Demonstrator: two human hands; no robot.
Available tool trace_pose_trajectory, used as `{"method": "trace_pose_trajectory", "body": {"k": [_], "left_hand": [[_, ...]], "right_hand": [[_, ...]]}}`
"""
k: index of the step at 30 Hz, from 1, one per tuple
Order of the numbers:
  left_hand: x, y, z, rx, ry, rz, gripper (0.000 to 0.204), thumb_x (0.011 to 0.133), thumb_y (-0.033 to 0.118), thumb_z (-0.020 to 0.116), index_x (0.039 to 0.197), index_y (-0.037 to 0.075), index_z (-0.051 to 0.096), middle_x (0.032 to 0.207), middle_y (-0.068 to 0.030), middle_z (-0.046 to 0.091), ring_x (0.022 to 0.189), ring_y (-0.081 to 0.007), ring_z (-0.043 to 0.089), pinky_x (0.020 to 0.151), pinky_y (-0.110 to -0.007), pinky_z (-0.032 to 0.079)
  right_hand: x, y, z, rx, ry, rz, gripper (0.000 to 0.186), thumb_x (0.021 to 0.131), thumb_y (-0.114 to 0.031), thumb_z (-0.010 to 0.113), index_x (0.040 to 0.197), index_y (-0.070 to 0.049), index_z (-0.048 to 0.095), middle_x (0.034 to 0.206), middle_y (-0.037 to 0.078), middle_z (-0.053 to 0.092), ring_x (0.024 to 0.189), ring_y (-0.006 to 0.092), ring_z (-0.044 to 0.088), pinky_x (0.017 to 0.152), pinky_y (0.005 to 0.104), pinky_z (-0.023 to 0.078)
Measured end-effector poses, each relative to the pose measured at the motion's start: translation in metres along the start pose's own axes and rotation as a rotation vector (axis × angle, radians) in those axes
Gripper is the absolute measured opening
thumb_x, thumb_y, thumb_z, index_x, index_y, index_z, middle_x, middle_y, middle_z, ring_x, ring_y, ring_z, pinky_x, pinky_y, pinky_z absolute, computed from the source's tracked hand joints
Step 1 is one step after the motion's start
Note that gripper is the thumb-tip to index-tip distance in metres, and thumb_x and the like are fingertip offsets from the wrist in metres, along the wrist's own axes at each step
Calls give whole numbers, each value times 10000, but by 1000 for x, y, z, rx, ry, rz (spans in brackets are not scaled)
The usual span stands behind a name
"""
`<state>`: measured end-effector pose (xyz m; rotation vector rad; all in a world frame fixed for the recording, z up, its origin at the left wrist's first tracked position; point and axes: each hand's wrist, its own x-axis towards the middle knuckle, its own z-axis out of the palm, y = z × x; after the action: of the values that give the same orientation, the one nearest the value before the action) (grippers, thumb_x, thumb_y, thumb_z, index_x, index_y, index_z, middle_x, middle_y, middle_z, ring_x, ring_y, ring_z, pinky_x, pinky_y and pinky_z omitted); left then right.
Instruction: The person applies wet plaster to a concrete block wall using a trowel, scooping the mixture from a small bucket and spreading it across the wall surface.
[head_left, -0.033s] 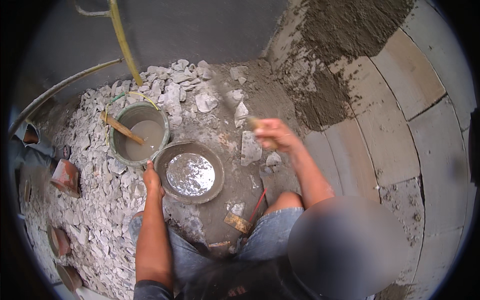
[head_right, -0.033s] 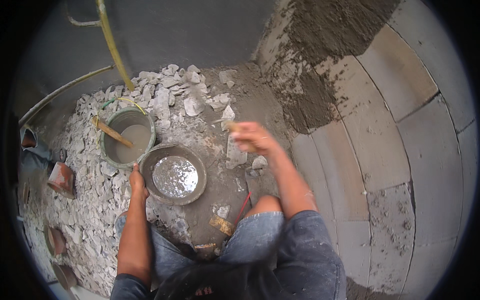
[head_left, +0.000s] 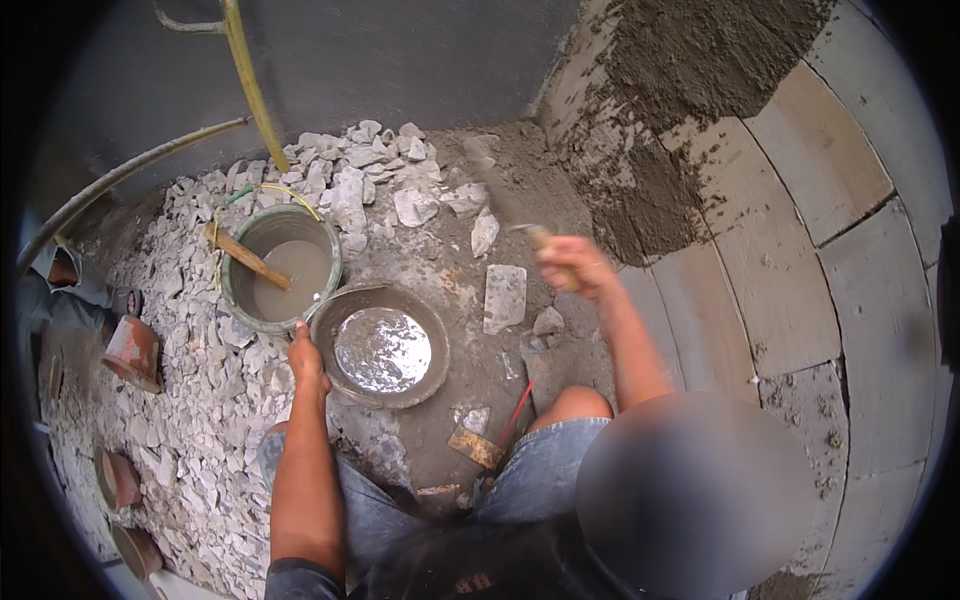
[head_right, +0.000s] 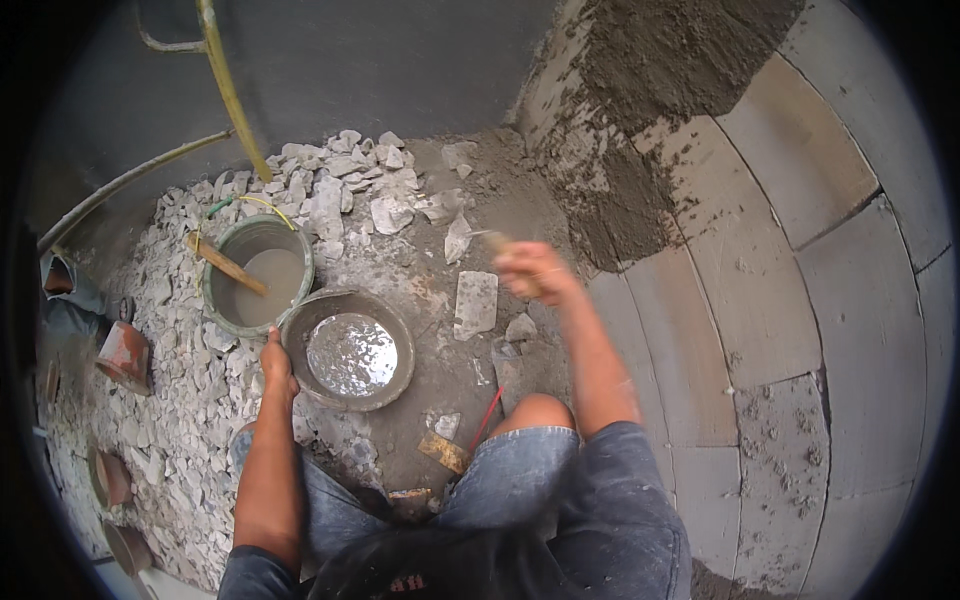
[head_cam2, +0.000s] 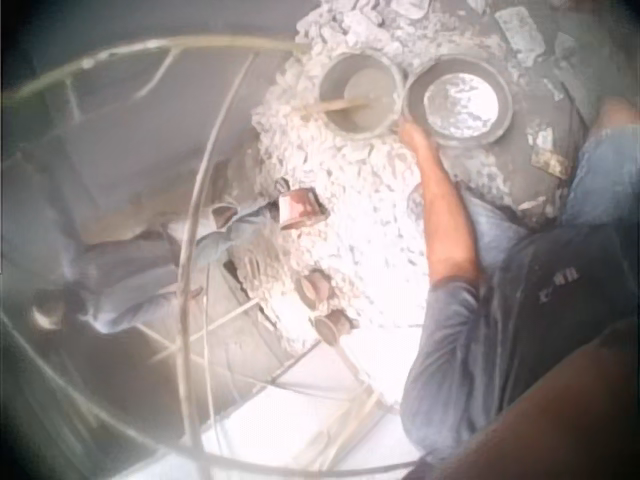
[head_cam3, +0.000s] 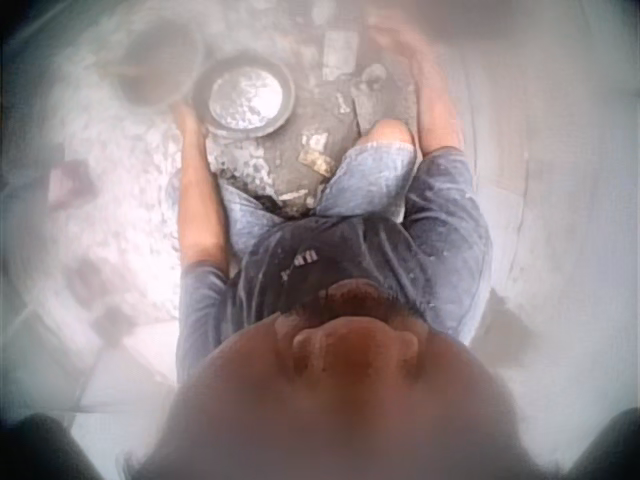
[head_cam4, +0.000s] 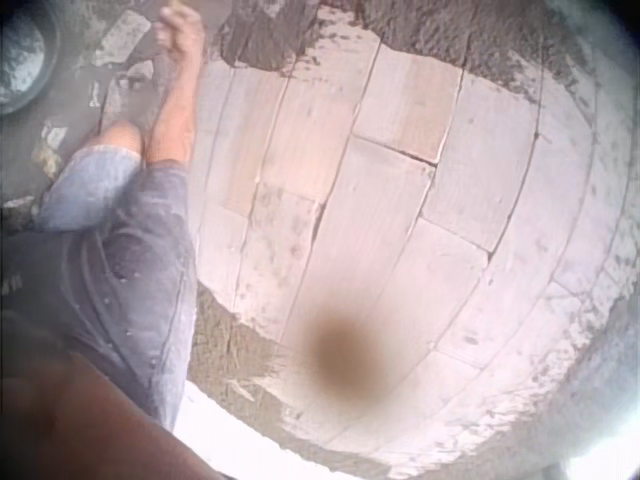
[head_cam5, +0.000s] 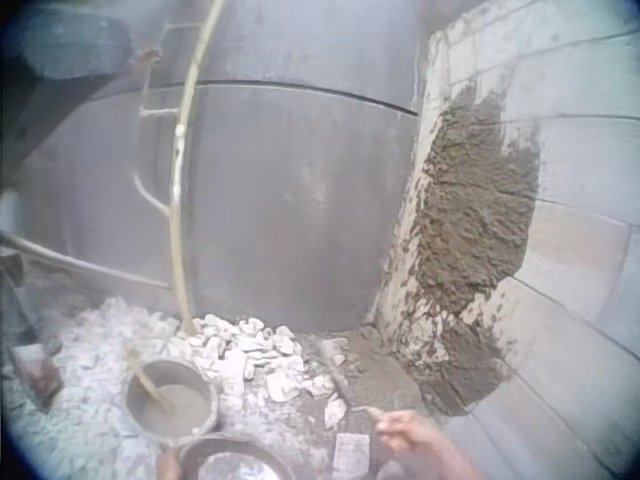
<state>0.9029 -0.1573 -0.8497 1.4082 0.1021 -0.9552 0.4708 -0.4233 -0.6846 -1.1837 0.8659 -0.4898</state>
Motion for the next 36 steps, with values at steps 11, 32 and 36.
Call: {"method": "trace_pose_trajectory", "body": {"k": [11, 32, 36], "left_hand": [[4, 0, 2, 157, 144, 112, 622, 1057, 445, 525, 1300, -122, 604, 1266, -219, 661, 1084, -291, 641, 959, -425, 491], [-36, 16, 24, 151, 195, 158, 578, 1056, 417, 491, 1029, -119, 706, 1017, -265, 725, 923, -384, 669, 888, -478, 480], [-28, 12, 25, 198, 197, 185, 590, 1060, 421, 488, 1040, -132, 693, 994, -253, 727, 913, -378, 667, 873, -474, 481]], "right_hand": [[-128, -85, 19, -1221, 490, -451, 298, 942, -296, 721, 921, 0, 688, 765, 111, 714, 626, 215, 680, 565, 408, 512], [-93, 92, 199, -1195, 15, -118, 292, 840, -230, 725, 1078, -59, 719, 936, 216, 713, 899, 429, 685, 796, 502, 534], [-89, 61, 200, -1253, -16, -72, 299, 848, -232, 724, 1098, -70, 718, 966, 213, 716, 925, 419, 686, 813, 499, 534]]}}
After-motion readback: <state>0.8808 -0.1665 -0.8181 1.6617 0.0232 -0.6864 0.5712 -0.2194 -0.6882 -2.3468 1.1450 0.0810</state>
